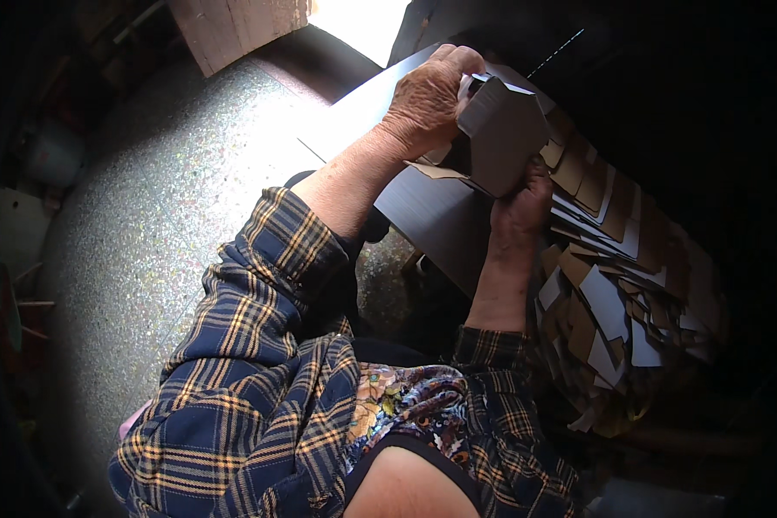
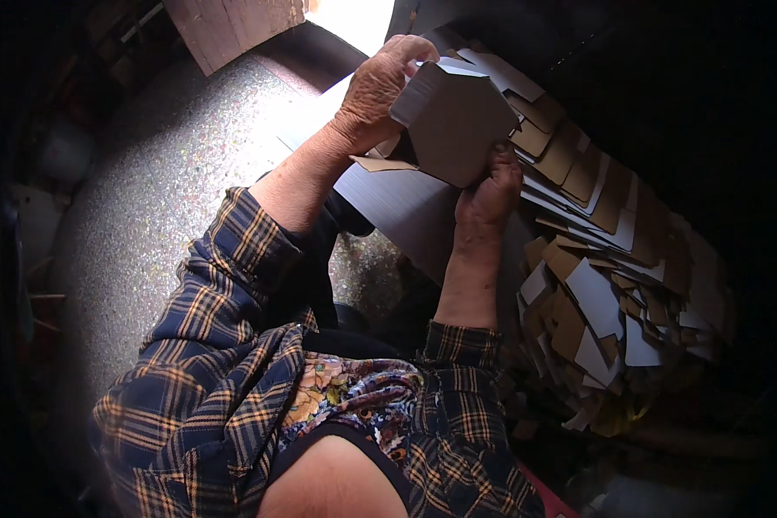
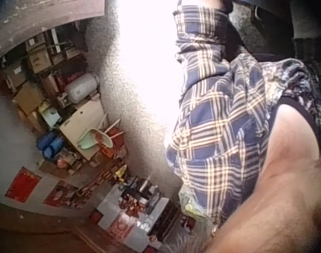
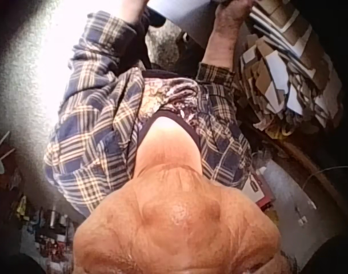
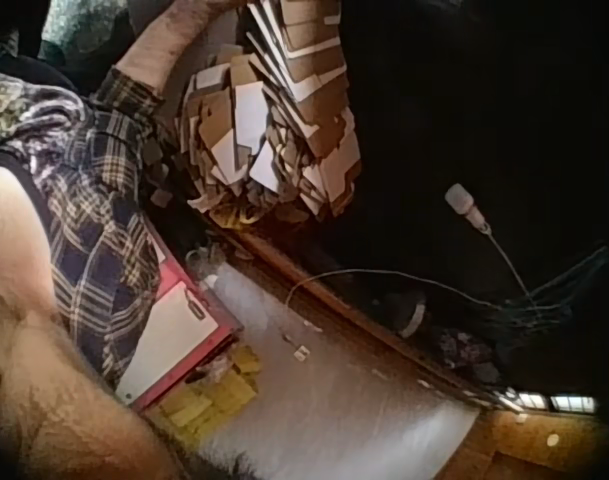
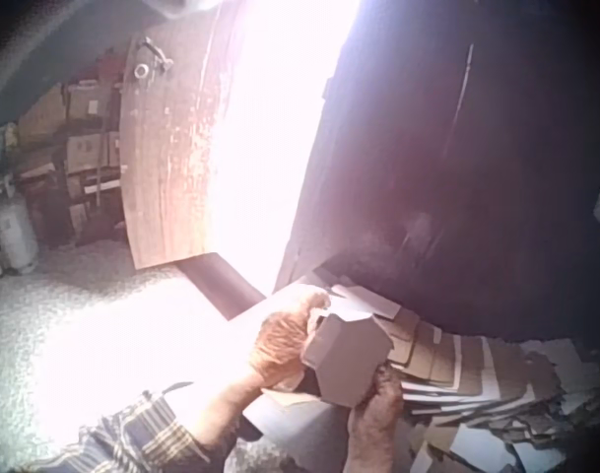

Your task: Manually folding flat corrugated cardboard sheets into assembled boxes.

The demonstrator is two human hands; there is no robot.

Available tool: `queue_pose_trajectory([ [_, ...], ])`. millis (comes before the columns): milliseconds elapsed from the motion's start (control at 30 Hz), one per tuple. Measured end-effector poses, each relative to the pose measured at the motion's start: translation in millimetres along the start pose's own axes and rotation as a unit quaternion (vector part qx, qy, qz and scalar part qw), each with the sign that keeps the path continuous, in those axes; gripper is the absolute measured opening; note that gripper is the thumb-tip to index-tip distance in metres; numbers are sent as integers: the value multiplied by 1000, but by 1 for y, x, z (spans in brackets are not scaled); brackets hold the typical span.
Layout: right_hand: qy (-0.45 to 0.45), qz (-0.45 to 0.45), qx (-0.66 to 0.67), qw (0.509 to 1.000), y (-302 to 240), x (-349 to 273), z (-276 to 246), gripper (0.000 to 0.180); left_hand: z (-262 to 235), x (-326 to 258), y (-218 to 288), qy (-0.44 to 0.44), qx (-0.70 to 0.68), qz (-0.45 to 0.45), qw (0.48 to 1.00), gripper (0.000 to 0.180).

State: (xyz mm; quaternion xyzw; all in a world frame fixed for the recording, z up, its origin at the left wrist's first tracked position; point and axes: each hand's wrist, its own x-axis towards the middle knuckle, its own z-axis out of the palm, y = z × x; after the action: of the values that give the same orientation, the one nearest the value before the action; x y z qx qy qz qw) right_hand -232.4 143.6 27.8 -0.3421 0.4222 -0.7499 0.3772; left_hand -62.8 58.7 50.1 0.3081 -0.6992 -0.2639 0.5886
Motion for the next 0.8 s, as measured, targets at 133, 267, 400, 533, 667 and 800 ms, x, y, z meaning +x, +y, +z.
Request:
queue_pose_trajectory([
  [133,-25,6,-6,1000,-1,-1,-2,31,2,-1,-2,15,19,3,1000,30],
  [267,-23,4,24,999,-1,-4,3,26,0,0,-3,37,30,-1,999,30],
  [400,-30,10,14,999,-1,-3,2,28,1,0,-3,54,55,-5,997,28],
  [533,-35,3,0,999,-1,-5,2,30,2,0,-5,44,65,8,997,24],
  [667,-28,25,17,999,1,-5,9,30,-7,-1,1,46,52,-5,998,21],
  [800,-19,23,11,1000,1,-4,6,32,-2,-2,4,34,20,14,999,21],
])
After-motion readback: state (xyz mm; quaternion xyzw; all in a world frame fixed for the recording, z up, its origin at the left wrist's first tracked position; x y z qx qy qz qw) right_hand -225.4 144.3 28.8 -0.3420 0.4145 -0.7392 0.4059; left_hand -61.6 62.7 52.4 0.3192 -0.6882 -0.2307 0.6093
